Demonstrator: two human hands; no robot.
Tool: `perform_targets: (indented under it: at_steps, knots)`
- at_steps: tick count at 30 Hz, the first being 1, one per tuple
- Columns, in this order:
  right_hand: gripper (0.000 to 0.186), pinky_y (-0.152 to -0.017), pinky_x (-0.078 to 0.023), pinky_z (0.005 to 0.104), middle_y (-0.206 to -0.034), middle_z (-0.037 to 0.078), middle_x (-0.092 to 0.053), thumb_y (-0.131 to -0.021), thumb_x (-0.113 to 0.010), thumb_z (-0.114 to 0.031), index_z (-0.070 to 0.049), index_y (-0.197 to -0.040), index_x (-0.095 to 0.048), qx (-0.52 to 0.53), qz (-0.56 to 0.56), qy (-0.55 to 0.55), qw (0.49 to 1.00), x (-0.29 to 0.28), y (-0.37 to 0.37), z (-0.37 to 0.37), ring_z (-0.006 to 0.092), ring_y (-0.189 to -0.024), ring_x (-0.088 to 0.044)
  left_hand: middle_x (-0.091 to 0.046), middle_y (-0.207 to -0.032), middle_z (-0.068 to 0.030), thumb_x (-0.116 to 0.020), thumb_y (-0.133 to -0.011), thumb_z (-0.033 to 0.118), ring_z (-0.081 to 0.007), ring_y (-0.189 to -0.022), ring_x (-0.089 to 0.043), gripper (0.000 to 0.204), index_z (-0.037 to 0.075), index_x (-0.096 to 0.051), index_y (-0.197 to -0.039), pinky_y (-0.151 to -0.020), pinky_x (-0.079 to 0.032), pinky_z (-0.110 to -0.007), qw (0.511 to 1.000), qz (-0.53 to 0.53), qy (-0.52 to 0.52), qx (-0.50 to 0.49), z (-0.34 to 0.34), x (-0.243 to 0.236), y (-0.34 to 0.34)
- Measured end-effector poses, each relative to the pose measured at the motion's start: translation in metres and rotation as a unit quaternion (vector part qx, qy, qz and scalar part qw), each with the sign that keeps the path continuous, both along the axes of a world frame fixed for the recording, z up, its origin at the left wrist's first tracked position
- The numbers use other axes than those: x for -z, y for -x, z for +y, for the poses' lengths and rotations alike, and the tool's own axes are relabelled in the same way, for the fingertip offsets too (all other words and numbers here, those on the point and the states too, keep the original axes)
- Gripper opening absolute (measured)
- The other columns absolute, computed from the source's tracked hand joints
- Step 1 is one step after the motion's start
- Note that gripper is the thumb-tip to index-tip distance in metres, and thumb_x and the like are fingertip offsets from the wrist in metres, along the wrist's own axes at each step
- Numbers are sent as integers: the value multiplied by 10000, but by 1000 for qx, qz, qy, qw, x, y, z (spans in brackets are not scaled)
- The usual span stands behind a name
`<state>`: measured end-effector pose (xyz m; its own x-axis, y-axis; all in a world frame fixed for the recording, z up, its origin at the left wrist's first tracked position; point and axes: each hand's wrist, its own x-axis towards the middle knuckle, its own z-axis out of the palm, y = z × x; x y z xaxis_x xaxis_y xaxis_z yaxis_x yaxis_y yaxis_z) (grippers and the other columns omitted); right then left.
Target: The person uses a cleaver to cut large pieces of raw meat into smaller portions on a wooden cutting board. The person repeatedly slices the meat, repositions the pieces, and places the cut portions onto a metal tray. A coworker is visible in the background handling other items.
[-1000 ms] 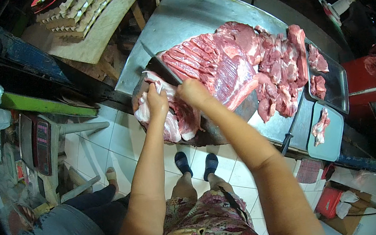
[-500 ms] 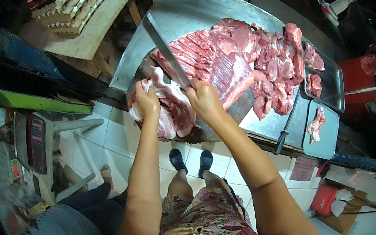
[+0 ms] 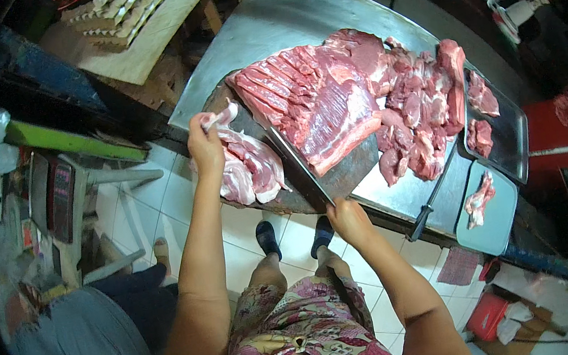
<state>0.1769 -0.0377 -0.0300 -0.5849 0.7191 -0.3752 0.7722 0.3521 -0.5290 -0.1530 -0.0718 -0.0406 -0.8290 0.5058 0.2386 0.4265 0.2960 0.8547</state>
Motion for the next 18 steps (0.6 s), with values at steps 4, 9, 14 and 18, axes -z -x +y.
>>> perform_targets:
  at_steps: [4, 9, 14, 18]
  knots:
    - [249, -644, -486, 529, -707, 310, -595, -892, -552, -185, 41, -807, -614, 1, -12, 38, 999, -8, -60, -8, 476, -694, -613, -512, -1261, -227, -596, -832, 9, -368, -1210, -469, 383, 0, -527, -1208, -1024, -353, -453, 963, 118, 135, -203, -31, 1, -29]
    - [248, -596, -471, 506, -680, 285, -592, -899, -579, -193, 31, -796, -606, 14, 101, 63, 993, -28, -80, 13, 468, -664, -611, -584, -1125, -175, -603, -836, 15, -339, -1063, -546, 275, 14, -591, -1111, -965, -415, -421, 996, 29, 81, -28, -39, 21, -137]
    - [249, -550, -446, 481, -641, 281, -563, -907, -586, -168, 47, -781, -580, 23, 194, 11, 981, -18, -38, 56, 452, -609, -593, -613, -1050, -156, -630, -828, -3, -284, -925, -606, 264, 15, -604, -1090, -818, -504, -363, 997, -72, -36, -1, 8, 47, -208]
    - [257, -541, -439, 468, -633, 282, -553, -911, -588, -161, 53, -769, -570, 4, 211, -23, 977, -7, -14, 70, 443, -594, -589, -608, -1086, -184, -645, -836, 20, -304, -950, -609, 380, -16, -543, -1201, -849, -507, -375, 986, -159, -16, -47, 27, 49, -219]
